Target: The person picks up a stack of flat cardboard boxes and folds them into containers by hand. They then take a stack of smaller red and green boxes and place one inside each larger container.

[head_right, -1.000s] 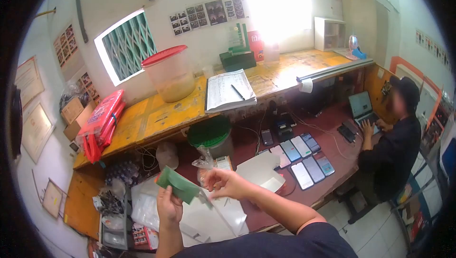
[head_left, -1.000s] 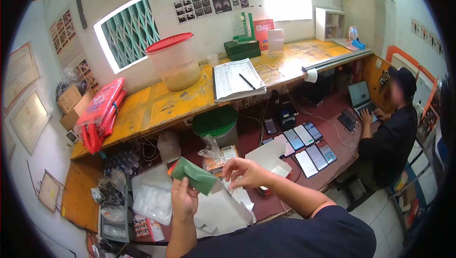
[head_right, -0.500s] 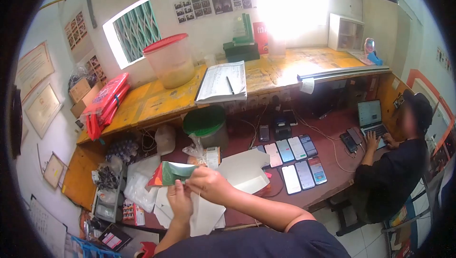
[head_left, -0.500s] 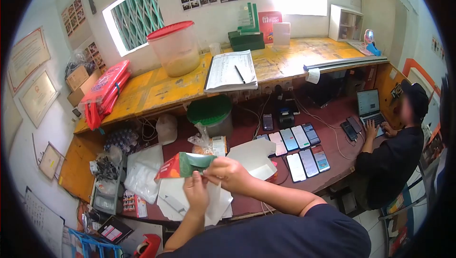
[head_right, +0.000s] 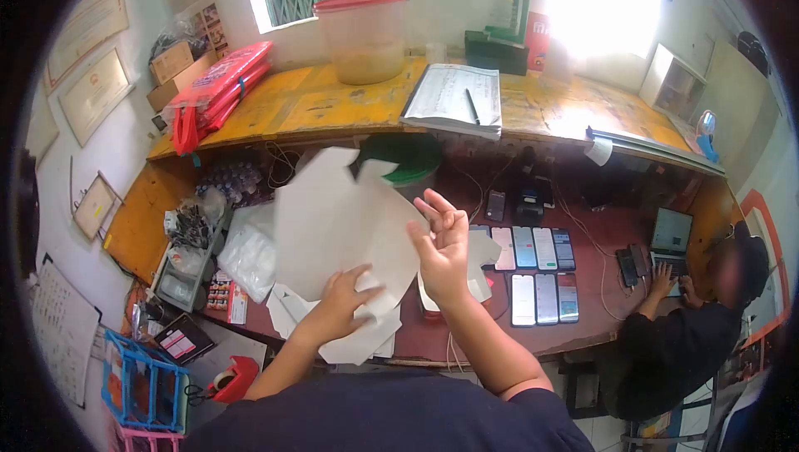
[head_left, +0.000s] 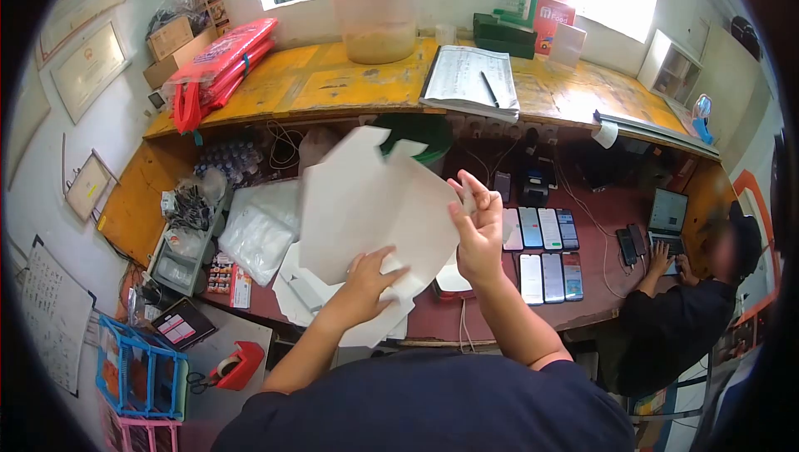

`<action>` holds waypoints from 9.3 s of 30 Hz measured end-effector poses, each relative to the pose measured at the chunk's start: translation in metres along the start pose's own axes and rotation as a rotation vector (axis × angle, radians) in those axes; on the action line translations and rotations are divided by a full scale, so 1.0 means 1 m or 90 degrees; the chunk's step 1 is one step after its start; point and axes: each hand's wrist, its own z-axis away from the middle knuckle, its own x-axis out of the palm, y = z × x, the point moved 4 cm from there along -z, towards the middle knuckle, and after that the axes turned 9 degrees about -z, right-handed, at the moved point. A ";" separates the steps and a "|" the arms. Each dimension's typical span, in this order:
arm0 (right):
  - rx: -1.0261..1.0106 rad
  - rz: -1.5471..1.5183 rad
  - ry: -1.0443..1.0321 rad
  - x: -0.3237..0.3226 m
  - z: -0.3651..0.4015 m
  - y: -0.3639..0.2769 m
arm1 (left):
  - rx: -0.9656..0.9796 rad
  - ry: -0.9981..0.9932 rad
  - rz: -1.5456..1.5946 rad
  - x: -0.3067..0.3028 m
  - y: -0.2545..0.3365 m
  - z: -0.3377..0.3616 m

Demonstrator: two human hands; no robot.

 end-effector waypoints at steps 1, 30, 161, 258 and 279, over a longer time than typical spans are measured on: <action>-0.032 0.023 -0.014 -0.004 -0.001 0.009 | 0.001 -0.001 0.002 0.007 -0.007 0.000; -0.415 0.636 -0.337 0.117 -0.003 0.032 | -0.234 0.041 0.665 0.042 -0.080 0.002; -0.033 0.880 -0.414 -0.023 0.073 0.349 | -0.385 0.040 0.576 0.124 -0.183 0.141; -0.180 0.506 -0.236 0.090 0.010 0.039 | -0.180 0.024 0.809 0.033 -0.058 0.003; -0.208 0.602 -0.186 0.013 0.017 0.016 | -0.123 0.141 0.467 0.050 -0.042 -0.036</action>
